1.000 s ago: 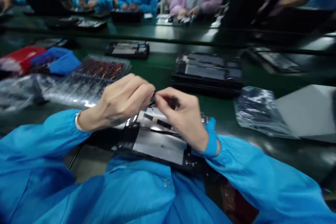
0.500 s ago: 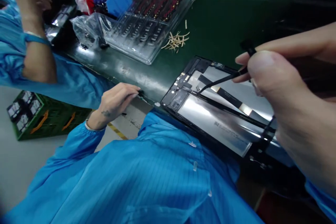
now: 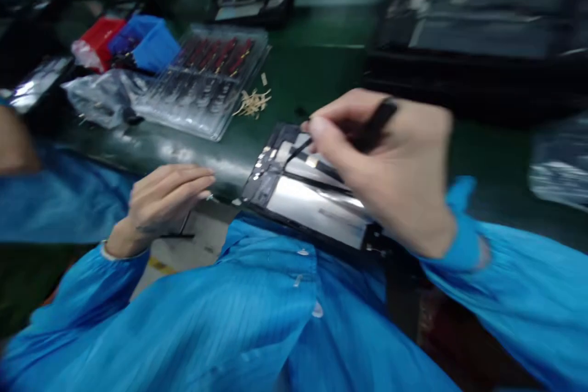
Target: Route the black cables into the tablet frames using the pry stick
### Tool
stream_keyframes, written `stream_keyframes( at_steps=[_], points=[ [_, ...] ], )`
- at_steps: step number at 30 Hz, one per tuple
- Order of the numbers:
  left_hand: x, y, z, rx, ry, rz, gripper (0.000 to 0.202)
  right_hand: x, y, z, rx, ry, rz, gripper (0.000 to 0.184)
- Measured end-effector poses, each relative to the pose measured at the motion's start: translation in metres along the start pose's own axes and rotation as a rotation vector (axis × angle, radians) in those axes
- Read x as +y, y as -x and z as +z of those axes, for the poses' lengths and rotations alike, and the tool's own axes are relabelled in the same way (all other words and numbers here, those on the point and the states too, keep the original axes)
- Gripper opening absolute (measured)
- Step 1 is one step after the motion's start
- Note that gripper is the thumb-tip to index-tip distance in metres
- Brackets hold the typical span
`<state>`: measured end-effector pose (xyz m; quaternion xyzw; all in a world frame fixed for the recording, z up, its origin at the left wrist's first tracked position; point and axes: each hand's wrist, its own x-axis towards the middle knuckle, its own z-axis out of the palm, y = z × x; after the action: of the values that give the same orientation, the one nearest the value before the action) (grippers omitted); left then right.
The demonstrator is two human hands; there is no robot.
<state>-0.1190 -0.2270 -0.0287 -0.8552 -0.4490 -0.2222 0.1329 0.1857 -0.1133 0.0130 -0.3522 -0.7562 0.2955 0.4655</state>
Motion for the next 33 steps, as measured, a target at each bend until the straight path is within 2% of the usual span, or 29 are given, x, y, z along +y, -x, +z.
stream_keyframes(
  at_steps=[2, 4, 7, 9, 10, 12, 16, 18, 19, 21, 25, 27, 30, 33],
  points=[
    [0.000, -0.043, 0.000, 0.105, 0.138, -0.069, 0.011, -0.005, -0.007, 0.003, 0.012, -0.030, 0.040, 0.013],
    [0.005, -0.089, 0.002, 0.117, 0.406, -0.204, 0.013, -0.002, -0.012, 0.004, 0.012, -0.114, 0.101, 0.014],
    [0.013, -0.144, 0.013, -0.050, 0.893, -0.348, 0.021, 0.007, -0.015, 0.003, 0.028, -0.207, 0.171, 0.014],
    [0.014, -0.163, 0.024, -0.133, 1.050, -0.352, 0.024, 0.010, -0.017, 0.002, 0.033, -0.248, 0.198, 0.014],
    [0.013, -0.168, 0.029, -0.142, 1.040, -0.328, 0.026, 0.011, -0.018, 0.002, 0.041, -0.262, 0.206, 0.014],
    [0.011, -0.173, 0.036, -0.085, 0.860, -0.201, 0.026, 0.010, -0.021, 0.002, 0.075, -0.274, 0.210, 0.014],
    [0.012, -0.174, 0.042, 0.131, 0.185, 0.193, 0.023, 0.008, -0.023, 0.001, 0.131, -0.275, 0.181, 0.014],
    [0.012, -0.175, 0.041, 0.175, -0.063, 0.283, 0.026, 0.009, -0.023, 0.001, 0.137, -0.274, 0.147, 0.016],
    [0.012, -0.176, 0.041, 0.179, -0.105, 0.286, 0.027, 0.010, -0.023, 0.001, 0.135, -0.275, 0.132, 0.018],
    [0.010, -0.178, 0.039, 0.176, 0.022, 0.209, 0.024, 0.012, -0.023, 0.001, 0.123, -0.271, 0.116, 0.023],
    [0.007, -0.181, 0.036, 0.125, 0.677, -0.168, 0.024, 0.021, -0.025, 0.001, 0.020, -0.222, 0.131, 0.024],
    [0.009, -0.182, 0.035, 0.102, 0.895, -0.315, 0.026, 0.025, -0.025, 0.002, -0.048, -0.198, 0.148, 0.019],
    [0.013, -0.181, 0.036, 0.097, 1.038, -0.414, 0.027, 0.027, -0.024, 0.005, -0.050, -0.182, 0.141, 0.016],
    [0.014, -0.177, 0.038, 0.108, 1.048, -0.422, 0.028, 0.027, -0.022, 0.006, 0.032, -0.186, 0.115, 0.019]
  ],
)
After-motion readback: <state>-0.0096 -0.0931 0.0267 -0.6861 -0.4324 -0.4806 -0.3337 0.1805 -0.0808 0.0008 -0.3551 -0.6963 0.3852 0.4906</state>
